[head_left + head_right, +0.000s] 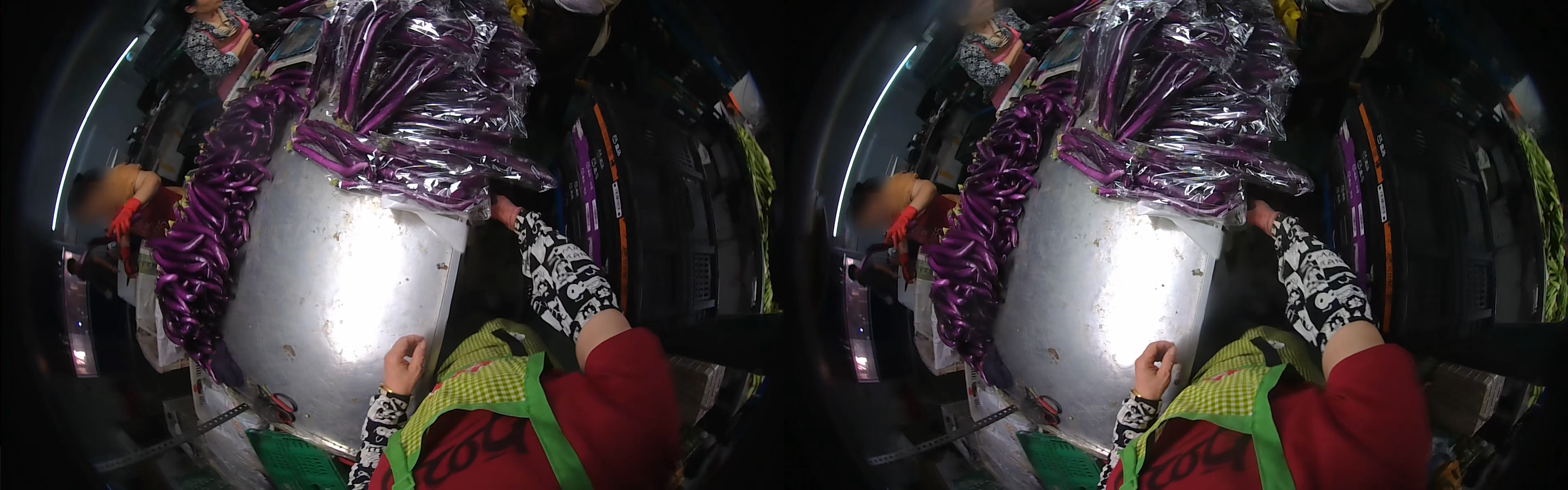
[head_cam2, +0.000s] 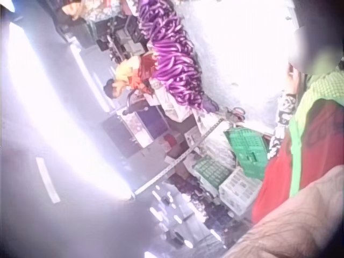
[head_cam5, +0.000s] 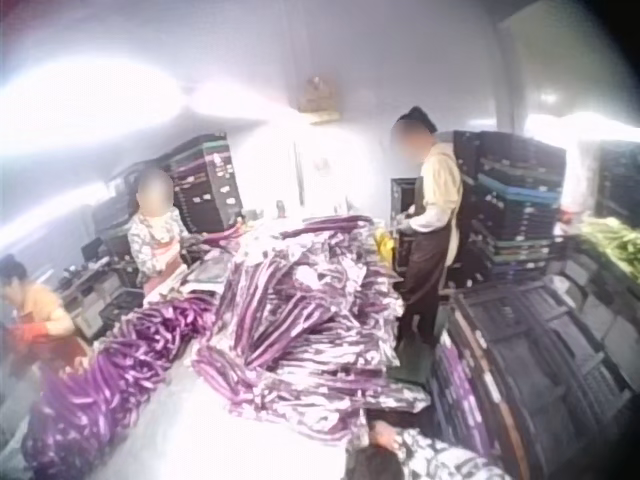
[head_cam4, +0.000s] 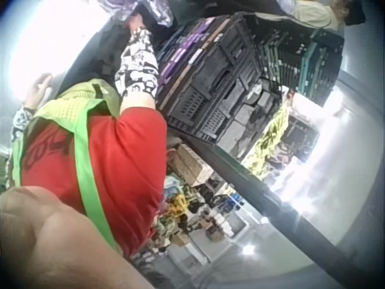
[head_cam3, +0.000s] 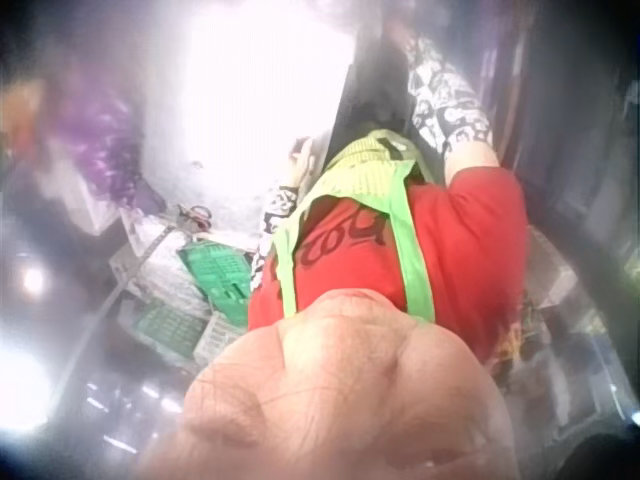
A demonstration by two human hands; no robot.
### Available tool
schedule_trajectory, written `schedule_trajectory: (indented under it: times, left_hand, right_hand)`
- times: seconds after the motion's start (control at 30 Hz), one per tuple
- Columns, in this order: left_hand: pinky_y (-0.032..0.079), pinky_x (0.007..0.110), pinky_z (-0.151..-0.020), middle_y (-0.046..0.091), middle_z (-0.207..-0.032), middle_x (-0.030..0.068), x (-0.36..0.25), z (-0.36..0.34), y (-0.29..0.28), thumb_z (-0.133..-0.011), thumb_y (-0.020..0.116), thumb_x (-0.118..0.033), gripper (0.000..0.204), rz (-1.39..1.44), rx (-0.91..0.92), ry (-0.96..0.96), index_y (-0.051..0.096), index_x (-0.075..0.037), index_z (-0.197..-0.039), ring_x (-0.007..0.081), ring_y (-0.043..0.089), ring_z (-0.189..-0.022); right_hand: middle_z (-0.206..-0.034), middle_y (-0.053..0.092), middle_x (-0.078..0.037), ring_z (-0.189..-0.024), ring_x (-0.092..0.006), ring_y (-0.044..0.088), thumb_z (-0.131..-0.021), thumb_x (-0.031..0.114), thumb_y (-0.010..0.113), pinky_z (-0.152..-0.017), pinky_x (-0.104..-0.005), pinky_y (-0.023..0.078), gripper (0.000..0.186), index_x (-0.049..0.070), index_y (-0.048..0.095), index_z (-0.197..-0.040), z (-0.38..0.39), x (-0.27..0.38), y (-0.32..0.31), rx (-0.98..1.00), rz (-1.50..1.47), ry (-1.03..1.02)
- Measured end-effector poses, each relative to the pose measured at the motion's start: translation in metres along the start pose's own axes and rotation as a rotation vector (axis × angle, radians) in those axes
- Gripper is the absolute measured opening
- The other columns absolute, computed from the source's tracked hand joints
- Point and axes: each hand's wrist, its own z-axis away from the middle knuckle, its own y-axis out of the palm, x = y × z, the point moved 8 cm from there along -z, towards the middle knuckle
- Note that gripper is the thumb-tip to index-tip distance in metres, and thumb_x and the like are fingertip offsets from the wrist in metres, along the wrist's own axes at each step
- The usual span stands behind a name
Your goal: The person organizes eggplants into bundles, places each bundle into a plastic bag, and secures labels around the bags.
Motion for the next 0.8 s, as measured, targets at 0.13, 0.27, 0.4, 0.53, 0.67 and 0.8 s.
schedule_trajectory:
  times: [0.13, 0.27, 0.4, 0.53, 0.67, 0.8]
  left_hand:
    - [0.046, 0.025, -0.061, 0.059, -0.073, 0.0048, -0.027, -0.028, 0.018, -0.084, 0.065, -0.006, 0.027, -0.111, 0.048, 0.096, 0.058, -0.001, -0.110, 0.0110, 0.056, -0.065]
    - [0.050, 0.033, -0.073, 0.063, -0.089, 0.0142, -0.057, -0.044, 0.019, -0.074, 0.073, -0.007, 0.055, -0.221, -0.099, 0.311, 0.050, 0.000, -0.123, 0.0241, 0.063, -0.081]
    - [0.040, 0.044, -0.094, 0.050, -0.124, 0.0211, -0.102, -0.070, 0.060, -0.063, 0.079, -0.012, 0.076, -0.372, 0.061, 0.615, 0.044, -0.002, -0.129, 0.0376, 0.050, -0.112]
    - [0.019, 0.053, -0.107, 0.041, -0.136, 0.0174, -0.131, -0.083, 0.095, -0.056, 0.077, -0.021, 0.086, -0.541, 0.217, 0.693, 0.041, -0.007, -0.133, 0.0350, 0.037, -0.130]
    - [0.019, 0.052, -0.108, 0.042, -0.134, 0.0181, -0.131, -0.096, 0.093, -0.069, 0.073, -0.034, 0.077, -0.485, -0.040, 0.662, 0.040, -0.003, -0.131, 0.0333, 0.038, -0.129]
    - [0.021, 0.049, -0.107, 0.050, -0.128, 0.0120, -0.116, -0.120, 0.086, -0.070, 0.073, -0.037, 0.066, -0.469, -0.200, 0.594, 0.050, -0.009, -0.125, 0.0289, 0.046, -0.123]
  right_hand:
    - [-0.091, 0.065, -0.007, -0.084, -0.0148, 0.058, -0.077, 0.017, 0.071, -0.077, -0.0311, 0.046, 0.029, -0.001, 0.061, -0.098, 0.119, 0.086, 0.004, -0.046, 0.103, -0.018]
    - [-0.087, 0.065, -0.017, -0.078, -0.0201, 0.062, -0.075, 0.026, 0.072, -0.070, -0.0323, 0.046, 0.032, -0.001, 0.060, -0.088, 0.222, 0.155, 0.041, 0.122, 0.368, 0.077]
    - [-0.090, 0.064, -0.008, -0.083, -0.0108, 0.057, -0.080, 0.028, 0.073, -0.076, -0.0286, 0.045, 0.036, -0.001, 0.060, -0.096, 0.271, 0.208, 0.067, 0.430, 0.139, 0.097]
    - [-0.096, 0.064, -0.008, -0.087, -0.0122, 0.058, -0.081, 0.027, 0.072, -0.081, -0.0289, 0.046, 0.038, -0.001, 0.060, -0.103, 0.275, 0.232, 0.066, 0.559, 0.102, 0.122]
    - [-0.103, 0.063, -0.010, -0.093, -0.0175, 0.059, -0.079, 0.022, 0.073, -0.081, -0.0323, 0.047, 0.035, 0.000, 0.062, -0.105, 0.287, 0.274, 0.066, 0.800, -0.012, -0.120]
    - [-0.112, 0.061, -0.013, -0.110, -0.0251, 0.054, -0.081, 0.019, 0.070, -0.094, -0.0385, 0.043, 0.031, 0.002, 0.065, -0.107, 0.295, 0.319, 0.058, 0.964, -0.105, -0.406]
